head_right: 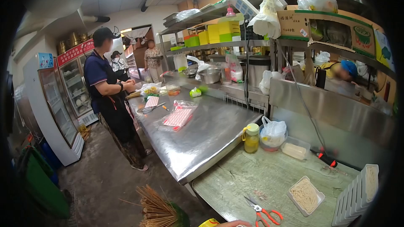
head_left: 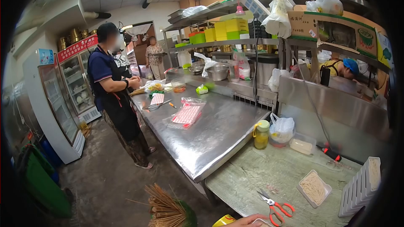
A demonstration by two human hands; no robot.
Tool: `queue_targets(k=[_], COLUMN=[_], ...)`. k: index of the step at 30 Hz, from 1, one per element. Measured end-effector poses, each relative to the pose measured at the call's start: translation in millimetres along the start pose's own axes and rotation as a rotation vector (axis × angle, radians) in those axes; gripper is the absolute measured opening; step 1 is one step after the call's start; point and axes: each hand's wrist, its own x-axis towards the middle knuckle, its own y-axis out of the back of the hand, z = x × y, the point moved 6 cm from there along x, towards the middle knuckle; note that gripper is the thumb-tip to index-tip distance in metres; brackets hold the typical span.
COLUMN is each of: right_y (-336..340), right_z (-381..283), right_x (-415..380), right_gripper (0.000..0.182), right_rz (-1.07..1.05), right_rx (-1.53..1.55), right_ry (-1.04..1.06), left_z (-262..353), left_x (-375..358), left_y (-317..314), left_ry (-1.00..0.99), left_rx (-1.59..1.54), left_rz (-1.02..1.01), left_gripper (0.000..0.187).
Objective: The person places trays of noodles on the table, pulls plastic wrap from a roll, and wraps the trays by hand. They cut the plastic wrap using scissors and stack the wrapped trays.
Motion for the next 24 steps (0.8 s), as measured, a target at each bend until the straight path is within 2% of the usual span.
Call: queue_targets(k=[1,2,4,5,7,8,9,11,12,16,19,21,22,24], right_y=[4,7,14,19,29,35,39,40,42,53,54,55,54,53], right_z=[3,5,6,8,10,12,16,29,27,22,35,41,42,39], right_x=[0,0,0,0,2,2,3,2,2,4,4,5,6,7], right_gripper=[0.036,0.036,0.036,0.037,0.037,0.038,0.038,0.038,0.038,0.038,0.038,0.037,0.036,0.035], right_rz=[-0.006,-0.013,0.015,0.045,0.067,0.086,0.087,0.02,0.02,0.039,0.07,0.087,0.042,-0.001], right_rx=[0.042,0.084,0.112,0.141,0.194,0.246,0.244,0.248,0.246,0.334,0.345,0.368,0.364,0.356], right_ry=[-0.047,-0.094,-0.125,-0.155,-0.153,-0.151,-0.153,-0.304,-0.307,-0.319,-0.31,-0.303,-0.326,-0.345], left_z=[0,-1,0,-5,-5,-12,-18,-47,-41,-48,-33,-1,-8,-10], left_x=[-1,0,1,2,-2,-6,-5,1,2,5,1,-3,-1,1], left_y=[-2,-3,-6,-2,-2,0,0,2,3,12,13,4,3,4], left_ry=[0.044,0.043,-0.03,-0.032,-0.247,-0.309,-0.31,-0.028,-0.129,-0.281,-0.162,-0.329,-0.366,-0.328], left_rx=[-0.119,-0.12,-0.519,-0.517,-0.312,0.064,0.062,0.246,0.24,0.44,0.262,0.296,0.275,0.188], left_rz=[-0.013,-0.014,-0.083,-0.087,-0.305,-0.174,-0.176,-0.173,-0.072,-0.031,0.015,-0.029,-0.062,-0.031], left_gripper=[0.048,0.048,0.071,0.071,0.087,0.079,0.079,0.054,0.033,0.03,0.03,0.034,0.036,0.034])
